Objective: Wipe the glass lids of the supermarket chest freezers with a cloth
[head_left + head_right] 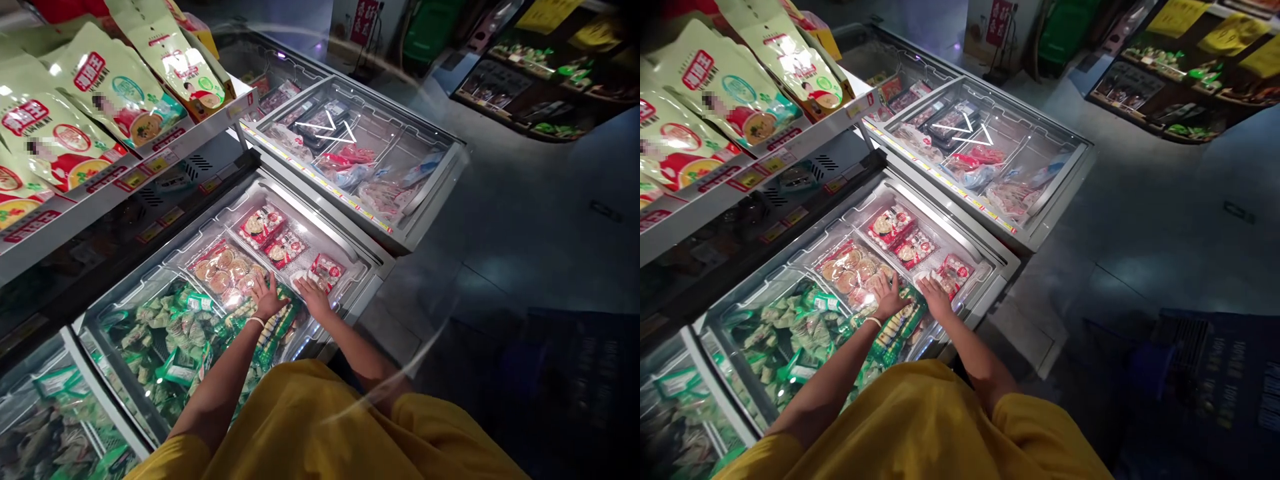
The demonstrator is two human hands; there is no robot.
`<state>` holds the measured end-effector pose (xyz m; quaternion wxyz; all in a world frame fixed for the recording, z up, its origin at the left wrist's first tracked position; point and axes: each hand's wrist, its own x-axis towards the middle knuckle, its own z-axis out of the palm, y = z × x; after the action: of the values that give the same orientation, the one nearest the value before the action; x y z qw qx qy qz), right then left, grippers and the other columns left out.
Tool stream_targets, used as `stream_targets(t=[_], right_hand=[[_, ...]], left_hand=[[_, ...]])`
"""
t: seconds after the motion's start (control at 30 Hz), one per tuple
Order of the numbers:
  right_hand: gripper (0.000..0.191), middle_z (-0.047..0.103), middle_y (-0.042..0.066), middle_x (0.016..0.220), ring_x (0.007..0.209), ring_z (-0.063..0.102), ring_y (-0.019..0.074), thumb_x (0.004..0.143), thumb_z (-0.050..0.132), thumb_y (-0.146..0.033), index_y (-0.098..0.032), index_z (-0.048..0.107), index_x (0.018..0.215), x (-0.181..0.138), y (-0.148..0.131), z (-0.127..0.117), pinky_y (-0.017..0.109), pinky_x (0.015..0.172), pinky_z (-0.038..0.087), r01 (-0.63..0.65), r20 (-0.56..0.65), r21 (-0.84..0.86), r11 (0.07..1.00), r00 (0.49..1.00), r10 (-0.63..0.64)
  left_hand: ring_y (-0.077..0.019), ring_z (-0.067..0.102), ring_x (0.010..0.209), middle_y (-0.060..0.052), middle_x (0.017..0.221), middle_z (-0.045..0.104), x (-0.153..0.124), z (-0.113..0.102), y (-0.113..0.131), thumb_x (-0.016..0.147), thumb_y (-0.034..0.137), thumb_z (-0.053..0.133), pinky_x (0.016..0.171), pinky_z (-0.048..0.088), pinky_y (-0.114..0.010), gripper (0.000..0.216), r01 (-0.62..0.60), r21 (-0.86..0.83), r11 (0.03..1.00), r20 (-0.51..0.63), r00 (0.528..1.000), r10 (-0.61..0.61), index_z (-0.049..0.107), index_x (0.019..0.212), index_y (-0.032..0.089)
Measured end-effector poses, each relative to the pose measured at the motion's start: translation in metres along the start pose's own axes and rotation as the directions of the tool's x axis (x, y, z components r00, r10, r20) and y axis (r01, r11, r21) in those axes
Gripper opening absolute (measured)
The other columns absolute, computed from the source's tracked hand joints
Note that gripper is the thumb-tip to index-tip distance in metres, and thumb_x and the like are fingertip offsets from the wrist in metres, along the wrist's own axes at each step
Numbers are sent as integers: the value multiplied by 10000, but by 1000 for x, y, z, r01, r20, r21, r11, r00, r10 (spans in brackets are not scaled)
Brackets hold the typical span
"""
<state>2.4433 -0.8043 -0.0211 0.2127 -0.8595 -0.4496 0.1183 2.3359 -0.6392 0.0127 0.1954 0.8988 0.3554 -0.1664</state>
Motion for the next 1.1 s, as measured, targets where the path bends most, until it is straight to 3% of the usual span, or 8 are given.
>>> stream_targets(t=[0.07,0.13,0.23,0.43,0.6,0.8,0.97,1.1], right_hand=[[744,507,74,1549,1463,405,227,860,414,74,-218,461,1543,4,20,-12,411,1207,357,-48,9,-14,999,999,48],[770,469,106,1574,1473,389,239,836,398,89,-173,427,1560,15,42,-26,411,1206,355,-201,-33,-36,979,979,200],[738,437,145,1588,1480,378,259,854,384,69,-123,404,1566,14,50,-29,419,1202,359,-354,-81,-55,934,934,349],[733,452,101,1587,1470,391,248,872,406,34,-176,404,1574,-20,38,-13,400,1207,353,-200,-16,-91,976,980,199],[736,423,165,1594,1462,391,281,858,465,-16,-99,363,1582,10,62,-38,413,1189,365,-334,-36,-145,931,943,332],[717,442,97,1594,1460,398,249,889,382,5,-178,387,1582,-31,48,-18,394,1194,363,-234,-1,-133,963,972,236],[744,409,101,1614,1471,382,264,870,438,-15,-165,357,1595,-17,63,-35,406,1191,376,-339,15,-98,936,940,342],[709,405,134,1612,1477,377,274,892,420,-3,-127,362,1588,-37,44,-16,411,1196,368,-325,-3,-138,936,945,328]], left_hand=[[-432,-208,1529,-217,1676,-215,-5,1,2,705,679,777,1205,-1,-651,1288,-6,4,1000,0,1000,6,36,1645,202],[-424,-203,1532,-219,1678,-209,-10,2,3,716,670,774,1210,2,-642,1272,-19,6,1000,10,1000,19,43,1645,202],[-416,-197,1536,-227,1677,-203,-17,5,7,741,640,765,1214,-15,-634,1243,-16,25,1000,6,1000,16,44,1644,185],[-429,-191,1533,-248,1669,-205,-21,10,15,737,641,768,1205,-13,-656,1272,20,40,999,8,1000,-20,6,1642,172],[-450,-127,1542,-278,1671,-155,-23,4,19,737,660,766,1214,37,-645,1261,10,75,997,20,1000,-12,43,1642,162],[-480,-106,1538,-310,1668,-106,-23,0,28,704,710,763,1199,69,-678,1305,41,109,993,13,999,-42,63,1639,128],[-490,-113,1533,-314,1661,-136,-25,-3,32,694,722,763,1191,88,-689,1336,35,107,994,31,999,-39,38,1637,114],[-466,-89,1547,-282,1677,-112,-28,-2,32,720,696,757,1200,105,-670,1276,45,109,993,2,999,-46,64,1641,150]])
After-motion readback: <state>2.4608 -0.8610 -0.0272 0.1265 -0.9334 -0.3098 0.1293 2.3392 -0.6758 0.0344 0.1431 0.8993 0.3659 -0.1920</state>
